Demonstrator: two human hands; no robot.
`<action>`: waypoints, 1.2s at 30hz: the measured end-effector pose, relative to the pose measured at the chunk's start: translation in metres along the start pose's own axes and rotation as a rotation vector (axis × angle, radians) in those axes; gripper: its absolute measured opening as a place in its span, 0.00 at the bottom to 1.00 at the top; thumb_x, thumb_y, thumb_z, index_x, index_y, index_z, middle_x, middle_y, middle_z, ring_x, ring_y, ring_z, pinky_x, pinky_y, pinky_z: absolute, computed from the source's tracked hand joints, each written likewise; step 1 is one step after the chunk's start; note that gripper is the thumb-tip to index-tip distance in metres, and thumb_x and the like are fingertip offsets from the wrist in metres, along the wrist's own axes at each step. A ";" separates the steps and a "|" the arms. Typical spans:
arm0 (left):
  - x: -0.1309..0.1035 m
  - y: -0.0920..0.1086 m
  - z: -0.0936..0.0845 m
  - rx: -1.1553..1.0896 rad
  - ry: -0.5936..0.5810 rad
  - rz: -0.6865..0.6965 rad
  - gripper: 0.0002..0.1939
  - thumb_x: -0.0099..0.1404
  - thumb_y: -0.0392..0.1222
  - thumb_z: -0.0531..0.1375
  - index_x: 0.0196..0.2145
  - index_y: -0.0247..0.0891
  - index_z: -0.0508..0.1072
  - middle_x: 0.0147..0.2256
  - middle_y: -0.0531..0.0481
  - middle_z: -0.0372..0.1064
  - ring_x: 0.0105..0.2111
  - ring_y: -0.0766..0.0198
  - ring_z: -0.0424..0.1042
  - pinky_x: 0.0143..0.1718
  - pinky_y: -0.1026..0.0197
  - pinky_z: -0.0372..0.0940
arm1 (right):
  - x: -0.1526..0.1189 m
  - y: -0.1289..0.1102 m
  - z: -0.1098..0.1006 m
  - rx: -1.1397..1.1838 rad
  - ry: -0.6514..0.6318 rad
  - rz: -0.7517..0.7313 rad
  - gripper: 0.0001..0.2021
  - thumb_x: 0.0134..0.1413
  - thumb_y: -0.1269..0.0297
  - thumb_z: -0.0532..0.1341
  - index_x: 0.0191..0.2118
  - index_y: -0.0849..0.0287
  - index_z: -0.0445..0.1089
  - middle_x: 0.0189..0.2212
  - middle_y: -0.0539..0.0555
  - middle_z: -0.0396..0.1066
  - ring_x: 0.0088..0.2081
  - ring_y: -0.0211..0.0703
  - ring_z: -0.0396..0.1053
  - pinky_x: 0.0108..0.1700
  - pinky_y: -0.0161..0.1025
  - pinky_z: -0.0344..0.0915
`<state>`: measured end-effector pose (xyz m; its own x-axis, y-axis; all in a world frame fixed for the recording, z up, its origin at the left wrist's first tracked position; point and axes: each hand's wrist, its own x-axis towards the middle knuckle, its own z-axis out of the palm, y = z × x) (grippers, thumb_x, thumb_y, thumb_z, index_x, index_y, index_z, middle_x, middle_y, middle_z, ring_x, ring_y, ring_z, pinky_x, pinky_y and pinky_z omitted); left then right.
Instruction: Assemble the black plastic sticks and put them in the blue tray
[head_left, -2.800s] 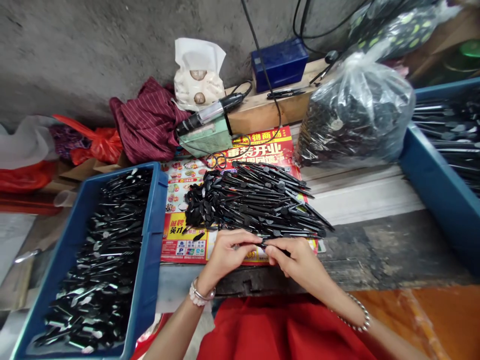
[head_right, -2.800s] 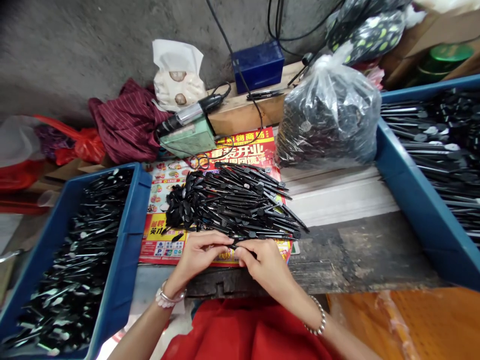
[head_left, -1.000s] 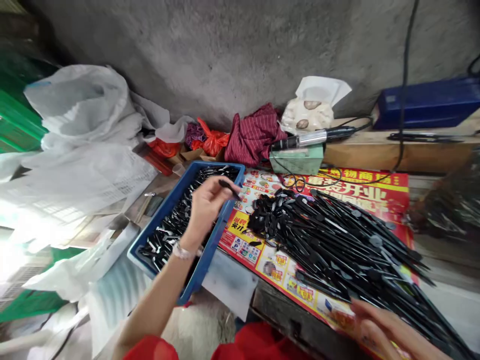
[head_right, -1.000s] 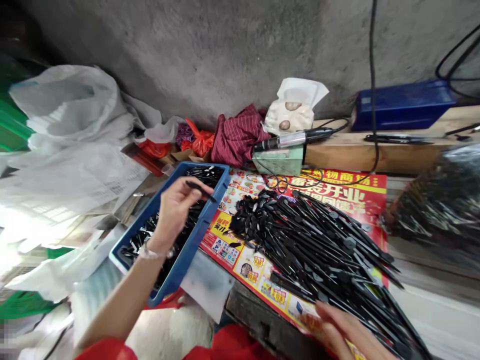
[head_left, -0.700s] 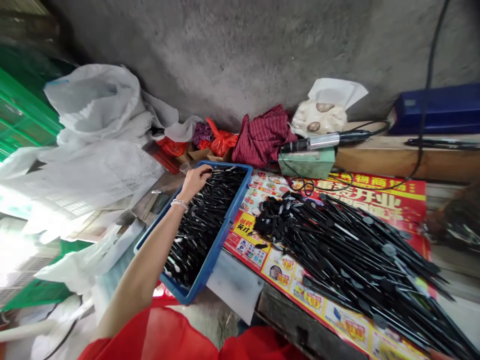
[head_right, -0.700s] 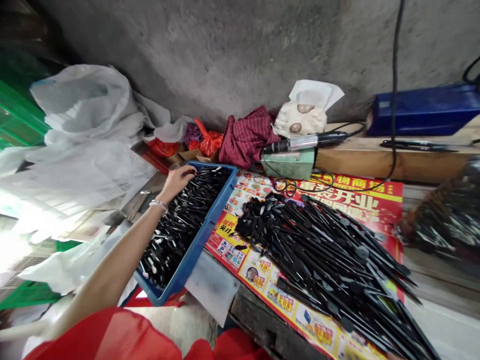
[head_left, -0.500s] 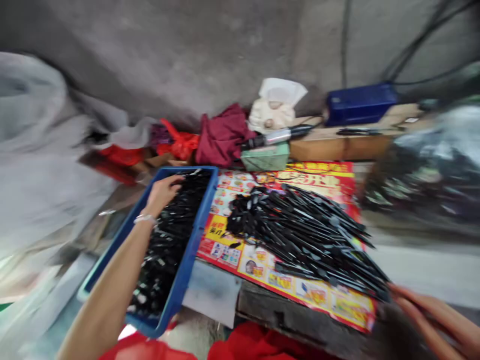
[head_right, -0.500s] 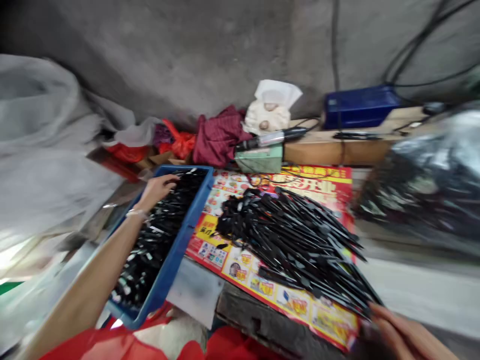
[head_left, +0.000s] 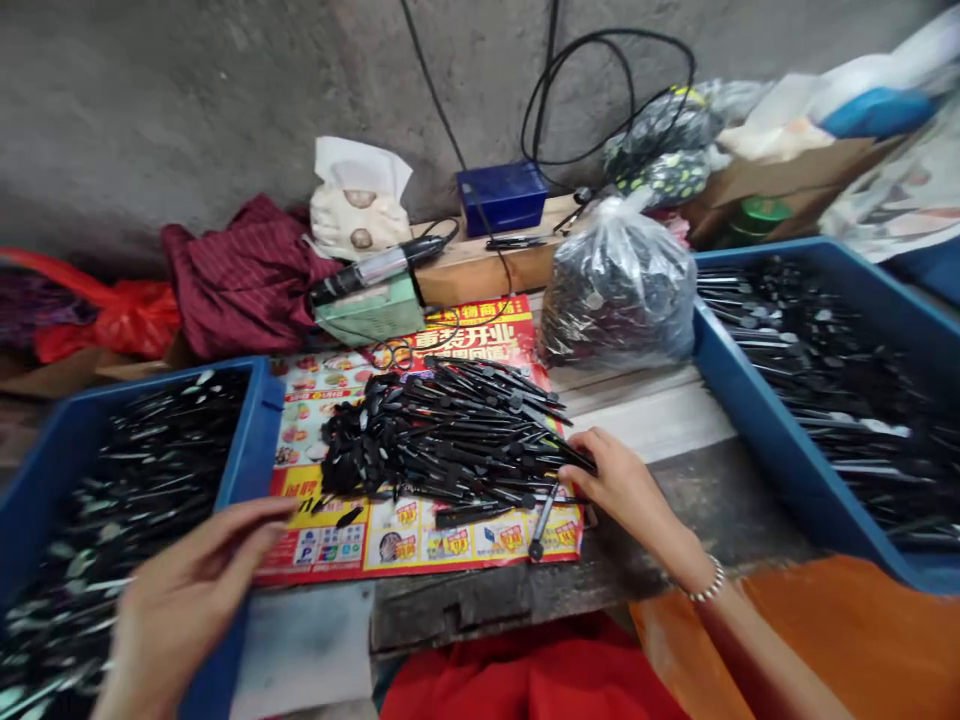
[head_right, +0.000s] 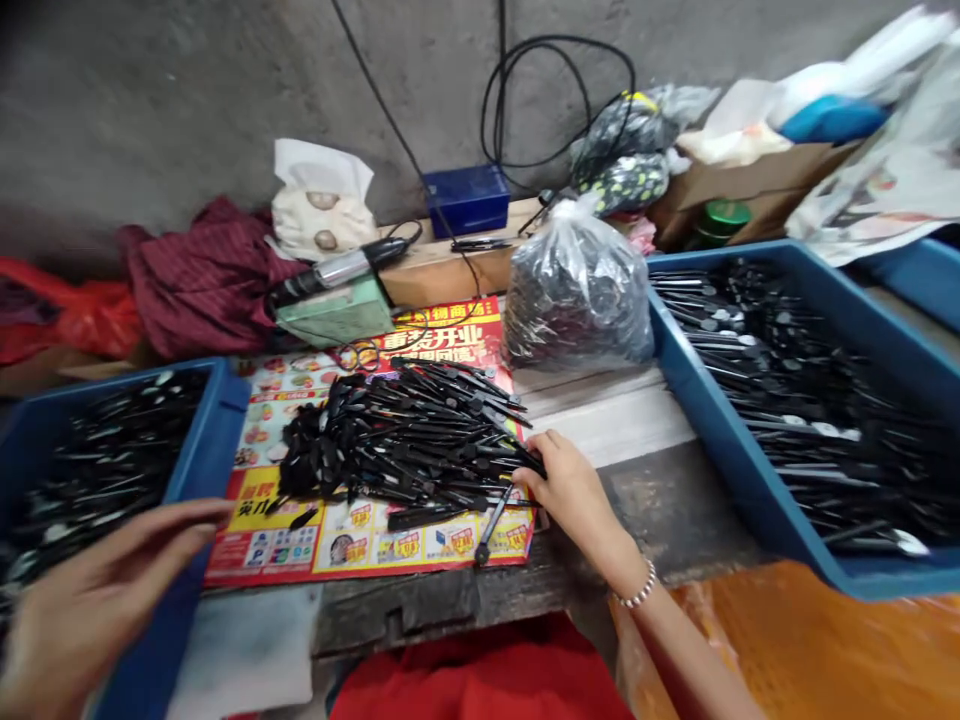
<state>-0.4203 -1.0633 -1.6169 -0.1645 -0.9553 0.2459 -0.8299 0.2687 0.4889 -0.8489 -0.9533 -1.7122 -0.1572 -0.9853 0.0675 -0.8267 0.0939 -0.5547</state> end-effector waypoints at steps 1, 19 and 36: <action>-0.013 0.017 0.009 -0.035 -0.084 0.054 0.12 0.59 0.55 0.60 0.36 0.51 0.79 0.35 0.62 0.79 0.33 0.61 0.78 0.38 0.62 0.73 | -0.002 0.002 -0.001 0.005 0.004 -0.013 0.09 0.58 0.61 0.58 0.41 0.60 0.66 0.36 0.56 0.69 0.38 0.48 0.69 0.40 0.42 0.65; -0.040 0.007 0.083 0.090 -0.168 0.106 0.10 0.65 0.34 0.51 0.38 0.36 0.72 0.40 0.42 0.72 0.43 0.54 0.71 0.48 0.50 0.66 | -0.062 -0.014 -0.007 0.107 0.087 -0.126 0.11 0.62 0.60 0.55 0.45 0.55 0.71 0.41 0.56 0.77 0.41 0.48 0.75 0.42 0.41 0.72; -0.032 0.060 0.082 -0.555 -0.389 -0.122 0.10 0.59 0.43 0.61 0.36 0.37 0.78 0.34 0.47 0.77 0.34 0.61 0.75 0.35 0.65 0.70 | -0.056 -0.055 0.017 0.342 -0.017 -0.125 0.14 0.65 0.68 0.51 0.49 0.58 0.72 0.39 0.57 0.72 0.41 0.43 0.71 0.43 0.39 0.69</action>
<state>-0.5083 -1.0268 -1.6645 -0.3525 -0.9298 -0.1054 -0.4755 0.0810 0.8760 -0.7851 -0.9058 -1.6998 -0.0551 -0.9885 0.1406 -0.6104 -0.0781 -0.7883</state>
